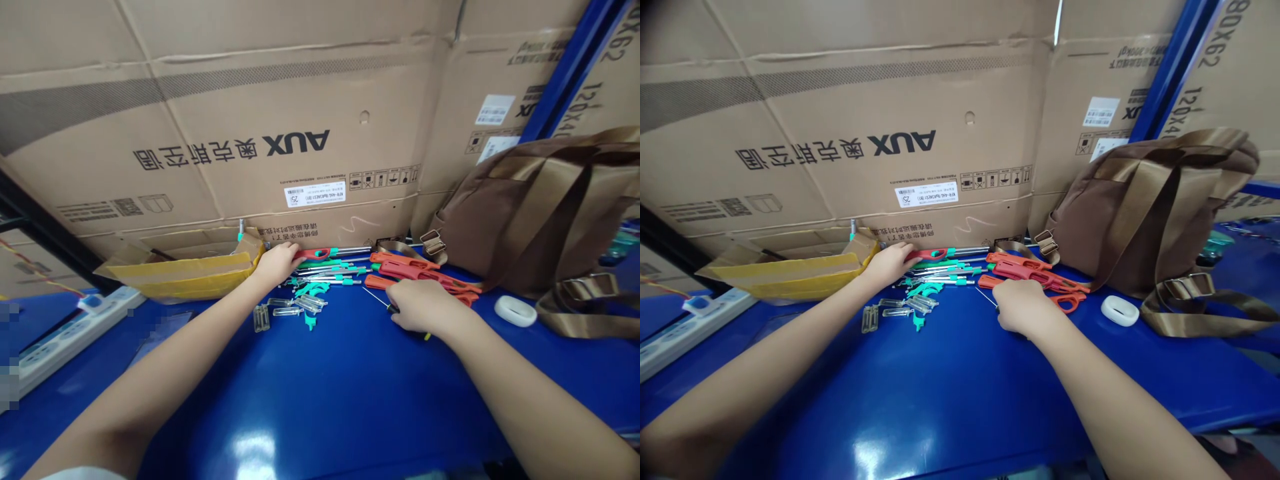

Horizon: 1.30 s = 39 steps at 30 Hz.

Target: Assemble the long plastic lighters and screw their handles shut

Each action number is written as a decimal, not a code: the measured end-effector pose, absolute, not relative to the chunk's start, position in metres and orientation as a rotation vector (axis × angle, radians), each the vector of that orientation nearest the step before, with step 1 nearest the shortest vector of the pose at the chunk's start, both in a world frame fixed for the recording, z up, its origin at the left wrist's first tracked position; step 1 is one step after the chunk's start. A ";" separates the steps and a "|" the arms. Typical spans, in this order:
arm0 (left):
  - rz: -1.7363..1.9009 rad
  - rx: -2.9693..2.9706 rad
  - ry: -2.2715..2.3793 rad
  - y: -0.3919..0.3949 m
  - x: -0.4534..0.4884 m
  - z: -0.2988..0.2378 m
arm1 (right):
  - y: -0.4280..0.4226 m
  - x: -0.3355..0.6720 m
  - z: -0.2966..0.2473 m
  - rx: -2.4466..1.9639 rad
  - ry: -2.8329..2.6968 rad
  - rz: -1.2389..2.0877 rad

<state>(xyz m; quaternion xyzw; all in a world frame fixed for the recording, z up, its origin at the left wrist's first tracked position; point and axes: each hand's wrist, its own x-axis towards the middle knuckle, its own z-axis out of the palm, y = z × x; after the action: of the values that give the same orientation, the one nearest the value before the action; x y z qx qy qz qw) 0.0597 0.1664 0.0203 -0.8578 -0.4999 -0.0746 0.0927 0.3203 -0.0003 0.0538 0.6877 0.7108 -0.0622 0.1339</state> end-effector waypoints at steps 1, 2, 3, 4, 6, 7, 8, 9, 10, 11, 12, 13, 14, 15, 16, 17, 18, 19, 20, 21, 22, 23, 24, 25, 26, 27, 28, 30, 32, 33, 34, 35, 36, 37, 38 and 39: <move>-0.217 -2.534 -1.497 0.167 0.060 0.021 | 0.000 0.320 0.054 1.986 2.061 -0.181; -0.213 -2.520 -1.510 0.167 0.061 0.021 | 0.000 0.320 0.054 1.978 2.062 -0.183; -0.210 -2.506 -1.520 0.167 0.062 0.021 | -0.001 0.320 0.054 1.971 2.067 -0.185; -0.207 -2.492 -1.528 0.166 0.063 0.021 | -0.001 0.321 0.054 1.965 2.076 -0.185; -0.206 -2.461 -1.536 0.166 0.064 0.021 | 0.000 0.322 0.053 1.969 2.108 -0.169; -0.208 -2.443 -1.536 0.166 0.064 0.021 | 0.001 0.323 0.053 1.981 2.131 -0.146; -0.212 -2.425 -1.533 0.166 0.064 0.021 | 0.003 0.324 0.052 2.000 2.159 -0.115; -0.218 -2.409 -1.526 0.166 0.063 0.021 | 0.005 0.324 0.051 2.026 2.183 -0.076; -0.224 -2.395 -1.514 0.166 0.063 0.021 | 0.007 0.325 0.050 2.058 2.201 -0.035; -0.231 -2.387 -1.495 0.166 0.063 0.020 | 0.010 0.326 0.048 2.093 2.207 0.003; -0.235 -2.385 -1.469 0.166 0.062 0.020 | 0.013 0.327 0.047 2.124 2.201 0.028; -0.238 -2.390 -1.438 0.166 0.062 0.019 | 0.016 0.327 0.045 2.148 2.184 0.038; -0.239 -2.400 -1.406 0.165 0.062 0.018 | 0.019 0.328 0.043 2.166 2.160 0.035; -0.238 -2.413 -1.374 0.164 0.061 0.017 | 0.021 0.329 0.041 2.172 2.136 0.023; -0.237 -2.426 -1.345 0.164 0.061 0.015 | 0.024 0.330 0.039 2.170 2.115 0.004; -0.237 -2.437 -1.324 0.163 0.060 0.014 | 0.026 0.331 0.037 2.163 2.096 -0.014; -0.239 -2.445 -1.308 0.163 0.060 0.013 | 0.027 0.331 0.035 2.156 2.080 -0.028; -0.243 -2.450 -1.299 0.162 0.059 0.011 | 0.029 0.332 0.033 2.150 2.070 -0.036; -0.248 -2.455 -1.293 0.162 0.058 0.011 | 0.030 0.332 0.032 2.146 2.069 -0.037; -0.255 -2.459 -1.291 0.162 0.057 0.010 | 0.031 0.333 0.030 2.143 2.078 -0.031; -0.263 -2.463 -1.290 0.163 0.056 0.009 | 0.032 0.333 0.030 2.141 2.098 -0.020; -0.271 -2.468 -1.289 0.163 0.055 0.009 | 0.033 0.333 0.029 2.133 2.135 -0.005; -0.279 -2.473 -1.289 0.163 0.054 0.009 | 0.033 0.333 0.030 2.115 2.188 0.014; -0.287 -2.478 -1.289 0.164 0.053 0.009 | 0.033 0.332 0.031 2.086 2.256 0.036; -0.294 -2.482 -1.290 0.164 0.053 0.009 | 0.032 0.330 0.033 2.042 2.339 0.063; -0.303 -2.484 -1.293 0.164 0.053 0.008 | 0.031 0.328 0.034 1.985 2.430 0.089; -0.312 -2.484 -1.295 0.164 0.053 0.008 | 0.029 0.325 0.036 1.918 2.523 0.112; -0.334 -2.477 -1.306 0.164 0.054 0.006 | 0.024 0.317 0.037 1.778 2.682 0.139; -0.353 -2.471 -1.321 0.164 0.056 0.004 | 0.018 0.308 0.035 1.656 2.797 0.119; -0.357 -2.471 -1.332 0.164 0.057 0.003 | 0.015 0.303 0.032 1.580 2.862 0.089; -0.357 -2.475 -1.343 0.164 0.057 0.002 | 0.012 0.298 0.028 1.459 2.969 -0.010; -0.351 -2.481 -1.355 0.165 0.058 0.001 | 0.009 0.294 0.023 1.362 3.041 -0.108; -0.340 -2.490 -1.368 0.165 0.058 0.001 | 0.007 0.290 0.019 1.281 3.062 -0.198; -0.327 -2.499 -1.382 0.166 0.059 0.000 | 0.005 0.287 0.014 1.215 3.057 -0.281; -0.311 -2.507 -1.398 0.167 0.059 0.000 | 0.003 0.285 0.011 1.181 3.050 -0.349; -0.295 -2.513 -1.418 0.167 0.059 0.001 | 0.002 0.283 0.009 1.166 3.040 -0.397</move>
<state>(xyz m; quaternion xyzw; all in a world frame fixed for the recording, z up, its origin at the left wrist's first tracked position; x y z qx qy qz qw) 0.0589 0.1673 0.0007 -0.8602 -0.4852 -0.1009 0.1204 0.2830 0.0021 0.0085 0.3546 0.9246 -0.1207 -0.0689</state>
